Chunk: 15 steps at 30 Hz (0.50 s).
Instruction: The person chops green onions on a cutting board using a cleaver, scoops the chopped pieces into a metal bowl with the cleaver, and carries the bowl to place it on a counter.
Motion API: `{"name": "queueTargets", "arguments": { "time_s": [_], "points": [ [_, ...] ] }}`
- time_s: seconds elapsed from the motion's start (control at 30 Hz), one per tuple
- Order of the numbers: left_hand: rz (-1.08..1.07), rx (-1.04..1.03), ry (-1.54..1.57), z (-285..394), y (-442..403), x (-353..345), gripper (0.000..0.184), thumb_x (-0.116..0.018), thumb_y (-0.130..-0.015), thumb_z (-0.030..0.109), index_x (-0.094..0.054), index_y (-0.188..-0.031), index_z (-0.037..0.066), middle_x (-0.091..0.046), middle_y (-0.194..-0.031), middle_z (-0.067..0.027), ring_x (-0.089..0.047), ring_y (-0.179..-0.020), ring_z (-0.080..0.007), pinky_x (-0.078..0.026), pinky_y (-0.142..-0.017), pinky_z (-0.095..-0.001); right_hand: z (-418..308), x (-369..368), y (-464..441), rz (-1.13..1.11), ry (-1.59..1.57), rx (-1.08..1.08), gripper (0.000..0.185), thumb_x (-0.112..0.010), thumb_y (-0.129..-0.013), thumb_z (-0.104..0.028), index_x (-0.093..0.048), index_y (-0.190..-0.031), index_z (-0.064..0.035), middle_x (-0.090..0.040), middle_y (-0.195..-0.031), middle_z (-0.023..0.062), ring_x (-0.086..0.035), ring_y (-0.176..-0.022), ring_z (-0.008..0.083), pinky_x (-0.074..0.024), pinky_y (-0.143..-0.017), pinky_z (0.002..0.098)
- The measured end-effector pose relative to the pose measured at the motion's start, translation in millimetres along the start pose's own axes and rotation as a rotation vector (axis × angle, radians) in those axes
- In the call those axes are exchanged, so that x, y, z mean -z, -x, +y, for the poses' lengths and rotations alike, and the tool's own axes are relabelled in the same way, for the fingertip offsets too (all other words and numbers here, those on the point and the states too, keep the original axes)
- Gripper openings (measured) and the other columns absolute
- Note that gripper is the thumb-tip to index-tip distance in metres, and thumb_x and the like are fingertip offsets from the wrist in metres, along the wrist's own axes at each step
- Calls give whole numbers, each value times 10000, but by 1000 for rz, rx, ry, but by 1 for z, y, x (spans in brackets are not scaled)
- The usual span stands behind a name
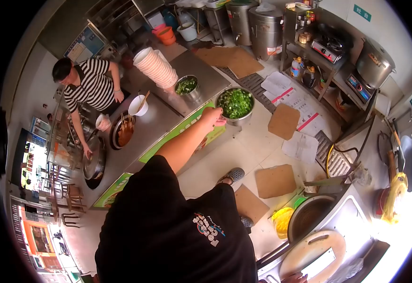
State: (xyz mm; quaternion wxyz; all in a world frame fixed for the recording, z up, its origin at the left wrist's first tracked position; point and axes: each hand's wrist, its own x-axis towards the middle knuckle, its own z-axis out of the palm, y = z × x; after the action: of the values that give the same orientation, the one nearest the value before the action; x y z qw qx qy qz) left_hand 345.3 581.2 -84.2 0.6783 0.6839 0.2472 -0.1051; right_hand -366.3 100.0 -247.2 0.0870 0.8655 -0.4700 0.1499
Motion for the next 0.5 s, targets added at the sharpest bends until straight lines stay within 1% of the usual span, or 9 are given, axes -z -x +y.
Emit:
{"name": "queueTargets", "arguments": {
  "time_s": [0.1,0.13,0.17,0.2,0.23,0.3,0.43,0.47,0.5],
  "points": [
    [31,-4,133,17,-74,12,194,-555,-881,104,-559,-890,-90,-613,-798,-182,-634,-627,-265,-583,-575,-379,-2,-11,3,70,-344,-128,591,-763,-790,-475,-637,-1106,8,-648,-1008,156,-577,-1004,337,-467,-893,488],
    [51,3,219,23,-102,14,171,-551,-879,85,-559,-902,-84,-608,-817,-177,-621,-624,-255,-567,-551,-372,-22,-4,-3,78,-336,-126,591,-763,-790,-475,-637,-1106,8,-648,-1008,156,-577,-1004,337,-467,-893,488],
    [72,11,302,30,-131,16,149,-548,-878,67,-558,-915,-78,-604,-835,-171,-608,-621,-244,-550,-526,-366,-42,8,-6,87,-214,-54,399,-726,-813,-351,-612,-977,-6,-613,-889,149,-553,-882,327,-454,-800,459],
    [192,15,482,36,-174,6,132,-554,-864,55,-568,-938,-53,-599,-862,-156,-586,-612,-225,-479,-452,-348,-71,27,-14,102,-69,17,231,-689,-836,-227,-588,-849,-20,-578,-770,141,-529,-760,317,-442,-707,430],
    [182,34,486,44,-214,8,132,-554,-864,55,-568,-938,-53,-599,-862,-156,-586,-612,-225,-479,-452,-348,-96,38,-15,90,-37,35,227,-680,-844,-223,-592,-869,-15,-581,-794,146,-534,-777,318,-446,-717,430],
    [342,45,598,56,-270,13,142,-567,-848,56,-579,-956,-36,-602,-858,-143,-579,-602,-225,-429,-423,-350,-140,53,-15,35,-83,16,223,-662,-859,-214,-599,-910,-6,-586,-843,158,-544,-813,321,-452,-738,431],
    [580,100,737,104,-308,21,194,-539,-873,142,-595,-1014,21,-612,-873,-150,-587,-617,-253,-465,-485,-394,-200,68,-13,-94,-161,-3,232,-625,-891,-196,-613,-993,12,-596,-939,180,-565,-883,328,-465,-779,432],
    [467,113,787,96,-341,34,257,-506,-893,188,-609,-1081,46,-639,-960,-146,-625,-744,-270,-505,-594,-418,-212,70,-13,-123,-180,-10,238,-616,-898,-192,-616,-1013,16,-598,-963,186,-570,-900,329,-469,-790,432],
    [461,129,777,85,-370,43,257,-506,-893,188,-609,-1081,46,-639,-960,-146,-625,-744,-270,-505,-594,-418,-223,71,-13,-152,-193,-16,245,-607,-906,-188,-620,-1034,21,-601,-987,191,-575,-918,331,-472,-800,433]
  ]
}}
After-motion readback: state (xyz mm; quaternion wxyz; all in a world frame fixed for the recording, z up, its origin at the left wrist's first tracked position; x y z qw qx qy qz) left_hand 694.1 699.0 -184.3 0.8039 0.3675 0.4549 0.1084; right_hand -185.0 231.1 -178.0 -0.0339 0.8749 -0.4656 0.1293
